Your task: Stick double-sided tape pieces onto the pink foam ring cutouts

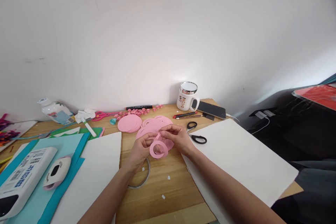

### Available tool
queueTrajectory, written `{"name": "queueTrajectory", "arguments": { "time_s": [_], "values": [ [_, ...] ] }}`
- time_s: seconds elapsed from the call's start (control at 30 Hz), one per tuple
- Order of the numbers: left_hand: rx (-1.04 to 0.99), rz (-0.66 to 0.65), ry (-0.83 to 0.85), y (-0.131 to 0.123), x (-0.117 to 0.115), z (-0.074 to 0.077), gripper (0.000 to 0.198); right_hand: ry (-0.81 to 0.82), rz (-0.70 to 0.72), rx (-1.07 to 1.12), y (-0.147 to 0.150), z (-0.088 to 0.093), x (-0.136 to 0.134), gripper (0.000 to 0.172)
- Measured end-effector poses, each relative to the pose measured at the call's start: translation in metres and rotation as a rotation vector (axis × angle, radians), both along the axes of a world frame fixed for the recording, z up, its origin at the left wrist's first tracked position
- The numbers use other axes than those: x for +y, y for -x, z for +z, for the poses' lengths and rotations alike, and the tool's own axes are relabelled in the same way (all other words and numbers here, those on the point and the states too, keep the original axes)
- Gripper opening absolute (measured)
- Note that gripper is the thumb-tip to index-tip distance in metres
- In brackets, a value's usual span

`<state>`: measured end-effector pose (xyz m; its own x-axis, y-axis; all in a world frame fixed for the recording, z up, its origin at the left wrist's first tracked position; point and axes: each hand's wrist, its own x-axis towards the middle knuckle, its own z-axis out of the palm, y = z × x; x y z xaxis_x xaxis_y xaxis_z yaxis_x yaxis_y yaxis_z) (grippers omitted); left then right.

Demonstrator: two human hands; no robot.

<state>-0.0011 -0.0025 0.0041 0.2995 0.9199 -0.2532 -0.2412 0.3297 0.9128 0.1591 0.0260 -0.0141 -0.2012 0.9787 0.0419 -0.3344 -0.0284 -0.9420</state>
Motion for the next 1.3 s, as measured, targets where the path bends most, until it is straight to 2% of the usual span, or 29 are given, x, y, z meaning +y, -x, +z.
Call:
{"name": "queueTrajectory", "arguments": {
  "time_s": [0.27,0.87,1.13,1.3],
  "values": [
    [0.029,0.007,-0.011,0.0,0.0013,0.0008,0.058,0.036,0.021,0.025,-0.0005,0.0013,-0.0007,0.023],
    [0.023,0.007,-0.008,0.0008,0.0011,-0.0012,0.06,0.005,0.046,0.01,-0.0012,0.0014,-0.0008,0.022],
    [0.02,-0.035,0.003,0.0002,0.0009,0.0028,0.065,0.028,0.009,0.015,-0.0007,-0.0002,0.0002,0.023],
    [0.006,-0.017,0.0,-0.0003,0.0006,0.003,0.065,0.019,-0.011,-0.015,-0.0009,0.0008,0.0002,0.02]
  ]
}}
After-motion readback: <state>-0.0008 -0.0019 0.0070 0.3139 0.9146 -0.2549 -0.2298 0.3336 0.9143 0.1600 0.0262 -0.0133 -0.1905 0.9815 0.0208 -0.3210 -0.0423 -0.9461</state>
